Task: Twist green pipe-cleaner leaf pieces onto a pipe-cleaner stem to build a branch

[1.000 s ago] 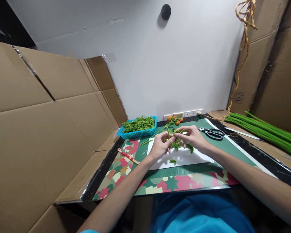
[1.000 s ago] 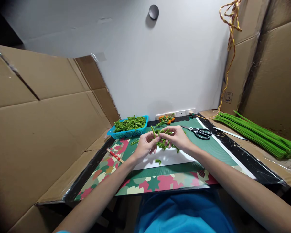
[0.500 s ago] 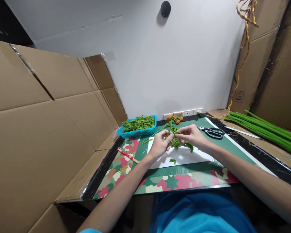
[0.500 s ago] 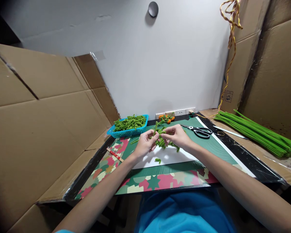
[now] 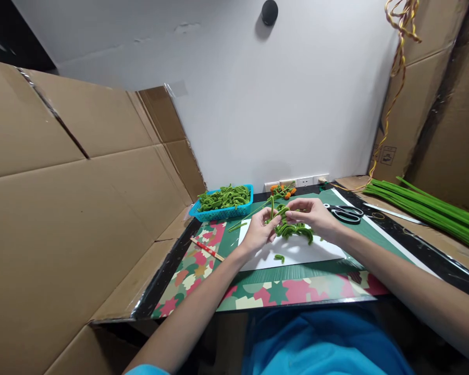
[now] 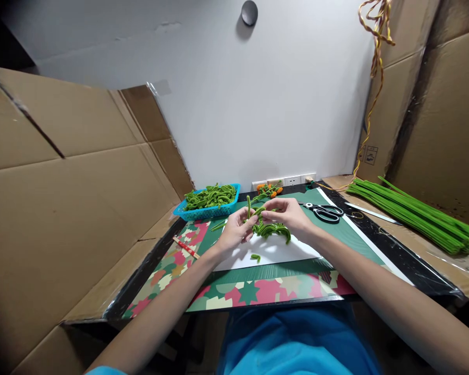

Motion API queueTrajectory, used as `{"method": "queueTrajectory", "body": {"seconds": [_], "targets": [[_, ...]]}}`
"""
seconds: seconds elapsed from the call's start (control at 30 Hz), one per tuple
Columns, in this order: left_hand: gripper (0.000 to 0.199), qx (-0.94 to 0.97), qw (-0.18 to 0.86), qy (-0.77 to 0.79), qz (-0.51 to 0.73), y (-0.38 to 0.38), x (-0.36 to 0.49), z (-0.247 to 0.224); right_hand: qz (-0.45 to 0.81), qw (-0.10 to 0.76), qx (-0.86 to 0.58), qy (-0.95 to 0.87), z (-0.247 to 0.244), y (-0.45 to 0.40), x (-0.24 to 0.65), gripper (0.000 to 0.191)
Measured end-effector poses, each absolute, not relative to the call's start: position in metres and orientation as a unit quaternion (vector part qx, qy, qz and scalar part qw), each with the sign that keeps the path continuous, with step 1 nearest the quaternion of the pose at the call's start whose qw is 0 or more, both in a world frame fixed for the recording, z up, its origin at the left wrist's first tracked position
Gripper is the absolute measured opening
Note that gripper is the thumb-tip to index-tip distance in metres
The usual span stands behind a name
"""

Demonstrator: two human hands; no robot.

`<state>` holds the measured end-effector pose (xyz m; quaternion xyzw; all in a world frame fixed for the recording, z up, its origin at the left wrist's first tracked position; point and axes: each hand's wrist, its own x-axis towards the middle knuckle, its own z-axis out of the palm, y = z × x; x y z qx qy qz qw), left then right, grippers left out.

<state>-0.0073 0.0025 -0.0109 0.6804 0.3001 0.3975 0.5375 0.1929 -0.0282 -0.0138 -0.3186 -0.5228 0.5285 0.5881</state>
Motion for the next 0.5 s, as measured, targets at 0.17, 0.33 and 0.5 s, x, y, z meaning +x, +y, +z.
{"method": "queueTrajectory", "body": {"seconds": [0.17, 0.33, 0.5], "targets": [[0.056, 0.658, 0.574, 0.295, 0.387, -0.0017, -0.0057, -0.0066, 0.534, 0.63, -0.294, -0.48, -0.0148, -0.027, 0.1906, 0.046], [0.056, 0.662, 0.574, 0.3, 0.378, -0.0073, -0.0039, -0.0054, 0.515, 0.63, -0.324, -0.483, -0.0151, -0.0272, 0.1896, 0.045], [0.056, 0.657, 0.583, 0.301, 0.371, -0.0068, -0.0012, -0.0095, 0.468, 0.637, -0.351, -0.502, -0.0141, -0.029, 0.188, 0.043]]}}
